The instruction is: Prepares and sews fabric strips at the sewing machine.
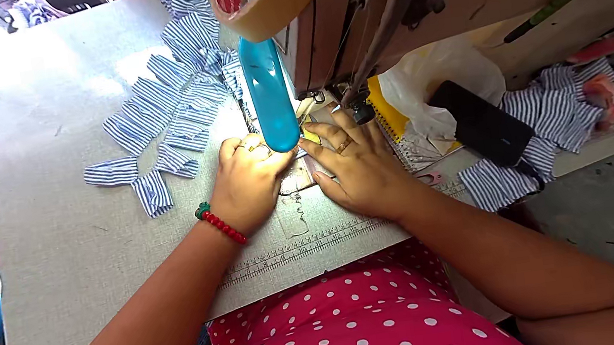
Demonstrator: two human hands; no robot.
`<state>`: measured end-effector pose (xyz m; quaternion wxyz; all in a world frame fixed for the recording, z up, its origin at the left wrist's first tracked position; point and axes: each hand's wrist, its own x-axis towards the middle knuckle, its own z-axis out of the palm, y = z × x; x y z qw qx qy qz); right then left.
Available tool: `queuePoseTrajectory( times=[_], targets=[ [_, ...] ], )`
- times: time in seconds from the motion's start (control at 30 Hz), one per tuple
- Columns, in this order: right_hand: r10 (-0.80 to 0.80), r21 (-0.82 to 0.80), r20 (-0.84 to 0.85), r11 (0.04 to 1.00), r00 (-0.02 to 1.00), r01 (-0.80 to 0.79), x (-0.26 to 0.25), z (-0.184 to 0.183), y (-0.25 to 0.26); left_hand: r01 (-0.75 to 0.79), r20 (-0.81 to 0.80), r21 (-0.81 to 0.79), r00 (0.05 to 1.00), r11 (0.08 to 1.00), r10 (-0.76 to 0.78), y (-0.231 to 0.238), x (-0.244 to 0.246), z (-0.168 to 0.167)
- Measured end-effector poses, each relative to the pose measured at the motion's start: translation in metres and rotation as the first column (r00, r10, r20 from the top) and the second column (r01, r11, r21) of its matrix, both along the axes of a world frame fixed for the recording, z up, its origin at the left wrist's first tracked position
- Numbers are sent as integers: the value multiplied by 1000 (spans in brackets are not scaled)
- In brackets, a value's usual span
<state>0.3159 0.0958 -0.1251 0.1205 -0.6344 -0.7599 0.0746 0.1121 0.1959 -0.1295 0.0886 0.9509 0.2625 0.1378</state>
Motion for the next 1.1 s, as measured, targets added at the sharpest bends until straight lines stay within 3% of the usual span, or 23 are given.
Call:
queuePoseTrajectory(
  times=[0.5,0.67,0.73,0.8,0.9,0.97,1.1],
  targets=[
    [33,24,-17,999,999,-33,3,0,-1,21,13,25,1000,999,-21,4,0,-1],
    [169,315,-170,943,971,-109,29,27,-27,33,-1,38,999,999,-33,5,0,2],
    [73,448,-105,894,992,-18,61,37,-47,36,2,42,999,998,-36,5,0,2],
    [-191,567,-7,808,982,161,102,39,-64,32,-4,41,999,999,-32,5,0,1],
    [-558,502,24,724,829,473,159,30,-77,25,-11,35,1000,999,-25,6,1,1],
    [-656,418,42,696,753,584,183,23,-79,25,-7,31,1000,999,-25,6,0,1],
    [-660,371,63,711,748,597,205,10,-86,28,-3,32,1000,999,-28,8,0,0]
  ],
)
